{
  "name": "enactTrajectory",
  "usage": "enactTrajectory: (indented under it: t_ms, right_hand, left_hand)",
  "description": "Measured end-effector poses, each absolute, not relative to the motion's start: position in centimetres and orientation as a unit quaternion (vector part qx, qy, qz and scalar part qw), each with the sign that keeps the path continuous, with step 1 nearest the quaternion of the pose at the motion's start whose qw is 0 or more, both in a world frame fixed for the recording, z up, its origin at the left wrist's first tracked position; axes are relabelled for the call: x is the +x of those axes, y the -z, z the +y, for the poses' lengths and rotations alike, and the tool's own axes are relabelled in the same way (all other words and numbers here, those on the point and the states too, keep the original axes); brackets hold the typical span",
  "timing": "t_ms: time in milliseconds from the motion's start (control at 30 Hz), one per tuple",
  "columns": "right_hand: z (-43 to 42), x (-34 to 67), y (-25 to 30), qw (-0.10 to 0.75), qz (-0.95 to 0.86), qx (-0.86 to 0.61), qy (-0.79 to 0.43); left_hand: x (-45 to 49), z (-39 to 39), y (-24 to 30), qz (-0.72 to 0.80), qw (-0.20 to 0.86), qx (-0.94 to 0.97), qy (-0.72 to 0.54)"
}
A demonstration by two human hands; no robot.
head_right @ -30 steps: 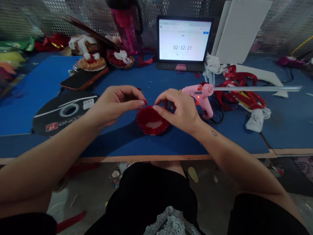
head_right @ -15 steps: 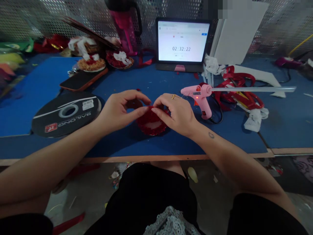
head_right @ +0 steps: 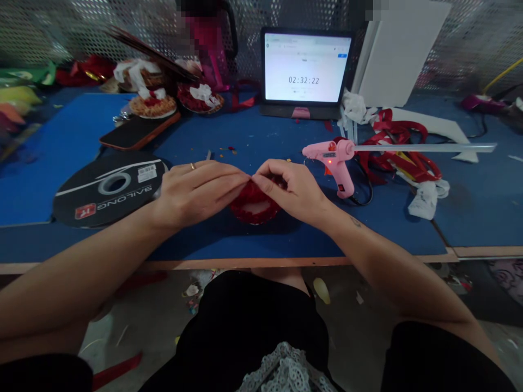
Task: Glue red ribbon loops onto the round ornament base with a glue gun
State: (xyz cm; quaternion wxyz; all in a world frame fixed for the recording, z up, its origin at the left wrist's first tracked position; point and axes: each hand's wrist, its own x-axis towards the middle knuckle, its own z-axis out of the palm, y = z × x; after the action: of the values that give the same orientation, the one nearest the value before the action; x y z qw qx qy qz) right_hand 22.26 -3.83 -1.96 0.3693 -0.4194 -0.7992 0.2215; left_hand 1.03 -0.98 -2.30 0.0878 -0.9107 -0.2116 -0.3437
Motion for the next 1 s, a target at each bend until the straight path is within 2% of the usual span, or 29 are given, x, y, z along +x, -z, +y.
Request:
enactTrajectory:
  t_ms: [100,300,400,833,1000]
  right_hand:
    - [-3.6,22.6,2.0,0.353,-0.821,-0.429,-0.136]
    - [-3.6,22.8,2.4,0.241,-0.874,-0.422,-0.028]
    - [-3.8,22.7,2.5,0.210,-0.880,-0.426,-0.019]
    - [-3.9,22.1,2.4,0.170,-0.891,-0.421,0.002]
    - [-4.0,21.7,2.1,0.133,-0.893,-0.430,0.023]
  left_hand:
    - [1.2,-0.9,2.2,-0.259,0.033,-0.889,0.376]
    - [1.3,-0.3,2.0,-0.337,-0.109,-0.823,0.445]
    - [1.4,0.0,2.2,-0.350,-0.152,-0.809,0.447]
    - [2.2,1.0,3.8,-0.363,-0.341,-0.769,0.402]
    - [2.3,1.0,3.9,-0.361,-0.379,-0.756,0.393]
